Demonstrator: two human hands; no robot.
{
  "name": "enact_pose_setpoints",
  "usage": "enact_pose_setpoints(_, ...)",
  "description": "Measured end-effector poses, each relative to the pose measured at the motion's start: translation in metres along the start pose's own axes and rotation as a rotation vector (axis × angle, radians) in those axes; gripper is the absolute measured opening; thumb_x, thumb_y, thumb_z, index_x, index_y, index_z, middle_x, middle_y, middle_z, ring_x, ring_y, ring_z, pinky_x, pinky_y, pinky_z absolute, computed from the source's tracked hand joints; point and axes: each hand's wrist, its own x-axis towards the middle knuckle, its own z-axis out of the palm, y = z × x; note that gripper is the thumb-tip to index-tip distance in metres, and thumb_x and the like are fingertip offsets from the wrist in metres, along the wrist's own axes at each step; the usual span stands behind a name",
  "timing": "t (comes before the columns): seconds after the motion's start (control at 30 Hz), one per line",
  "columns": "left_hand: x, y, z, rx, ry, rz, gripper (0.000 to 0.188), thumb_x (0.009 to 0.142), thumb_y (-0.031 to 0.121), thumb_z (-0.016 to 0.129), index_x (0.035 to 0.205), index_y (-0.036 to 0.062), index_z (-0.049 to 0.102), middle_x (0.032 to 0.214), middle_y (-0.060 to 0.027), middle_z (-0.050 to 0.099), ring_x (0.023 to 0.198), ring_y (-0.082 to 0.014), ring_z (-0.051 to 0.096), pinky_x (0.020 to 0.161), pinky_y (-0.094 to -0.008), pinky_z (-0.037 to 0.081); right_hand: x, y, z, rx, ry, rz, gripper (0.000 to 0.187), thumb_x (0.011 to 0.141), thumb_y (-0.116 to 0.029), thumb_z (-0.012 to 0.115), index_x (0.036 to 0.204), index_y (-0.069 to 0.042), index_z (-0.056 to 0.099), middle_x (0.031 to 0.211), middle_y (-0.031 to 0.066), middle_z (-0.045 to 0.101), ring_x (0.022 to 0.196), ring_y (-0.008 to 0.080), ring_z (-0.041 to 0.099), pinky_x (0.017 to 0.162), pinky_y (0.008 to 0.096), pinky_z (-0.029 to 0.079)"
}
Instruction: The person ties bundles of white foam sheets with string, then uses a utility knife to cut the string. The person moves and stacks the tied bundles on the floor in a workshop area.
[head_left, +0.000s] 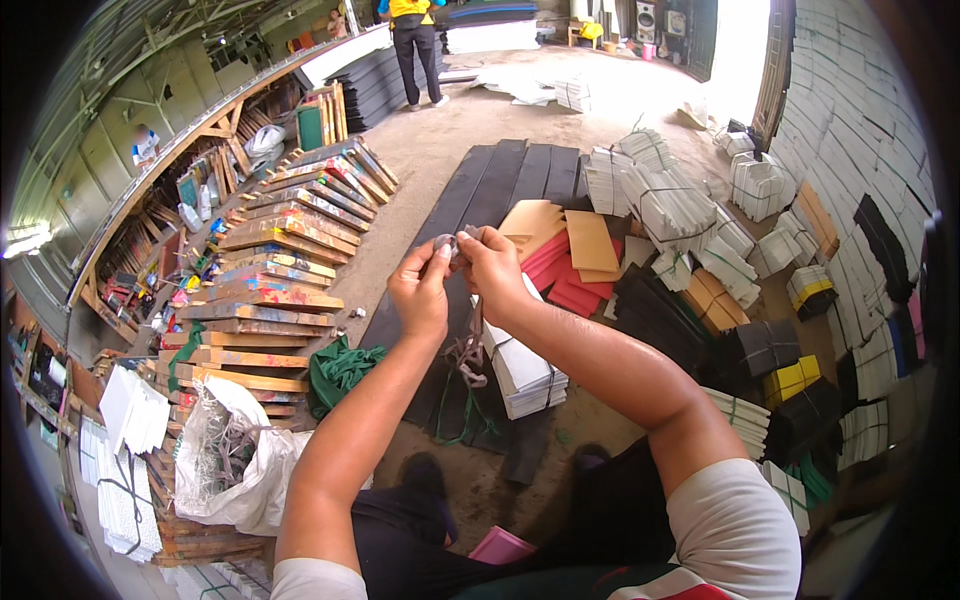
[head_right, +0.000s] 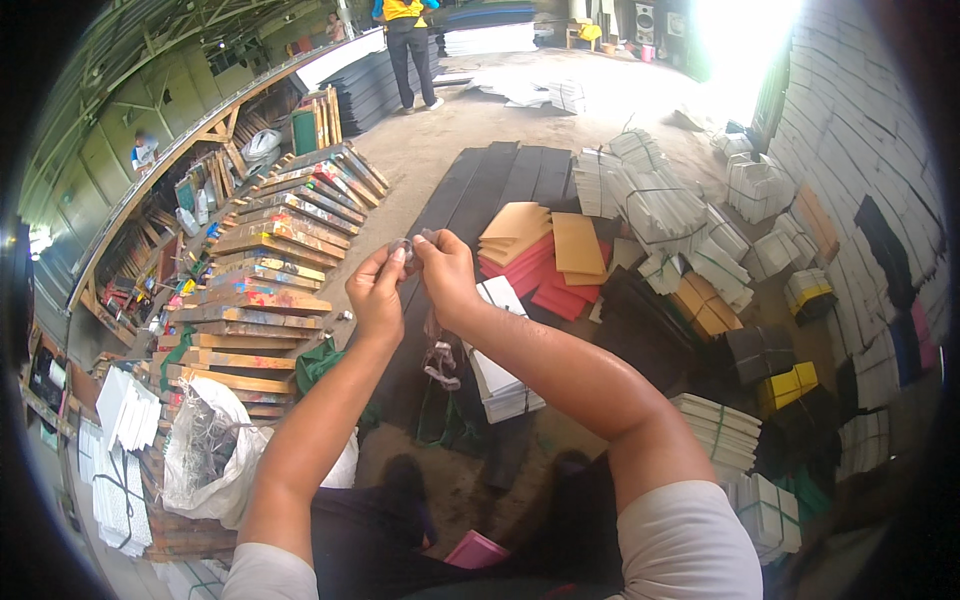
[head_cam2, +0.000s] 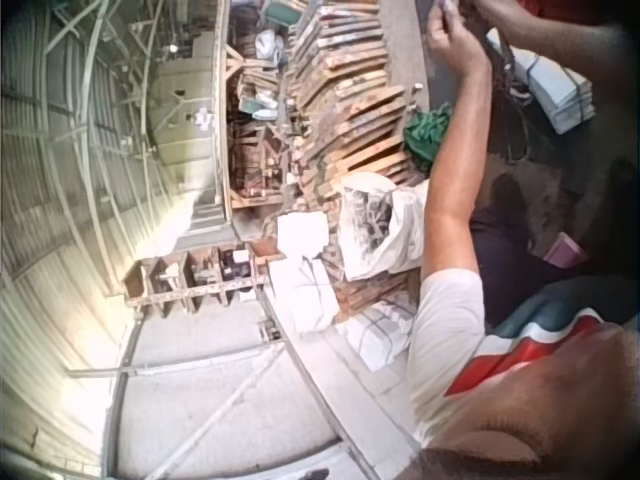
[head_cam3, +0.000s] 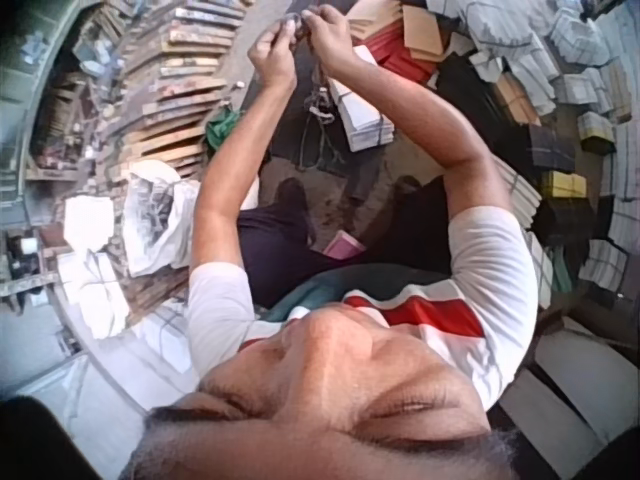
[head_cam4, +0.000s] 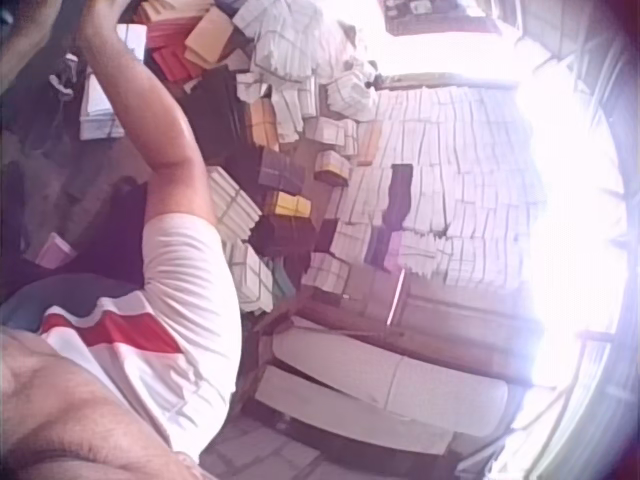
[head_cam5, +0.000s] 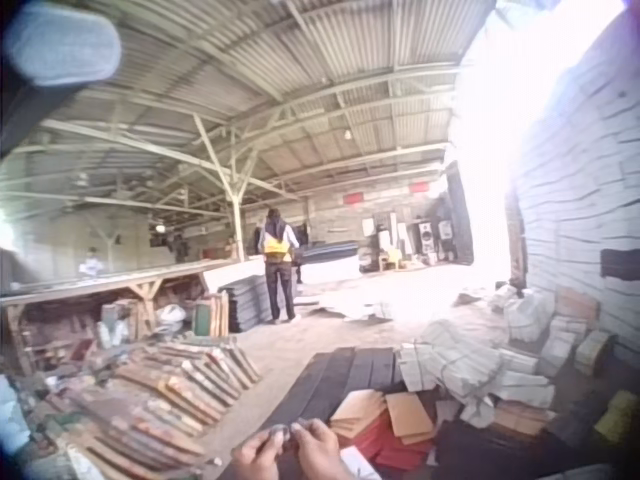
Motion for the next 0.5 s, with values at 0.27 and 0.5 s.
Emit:
enact_pose_setpoints(0.27, -0.001, -0.007, 0.002, 0.140, -0.150, 0.010, 0.018, 0.096, 0.006, 0.070, 0.111, -0.0016, 0.076, 0.091, -0.0009, 0.070, 0.080, -0.0069, 0.061, 0.073, -0.0241, 0.050, 0.005, 0.004, -0.019, -0.110, 0.064, 0.003, 0.021, 0.100, -0.019, 0.070, 0.099, -0.002, 0.058, 0.079, 0.0071, 0.065, 0.051, 0.0071, 0.046, 0.043, 0.0238, 0.031)
enact_pose_setpoints(0.5, -0.011, -0.011, 0.001, 0.215, -0.226, 0.042, 0.020, 0.096, 0.003, 0.069, 0.113, -0.0048, 0.075, 0.095, -0.0041, 0.073, 0.086, -0.0087, 0.068, 0.076, -0.0248, 0.054, 0.001, 0.006, -0.032, -0.229, 0.161, 0.057, 0.023, 0.093, -0.017, 0.077, 0.092, 0.004, 0.069, 0.080, 0.0108, 0.072, 0.067, 0.0145, 0.063, 0.060, 0.0295, 0.049)
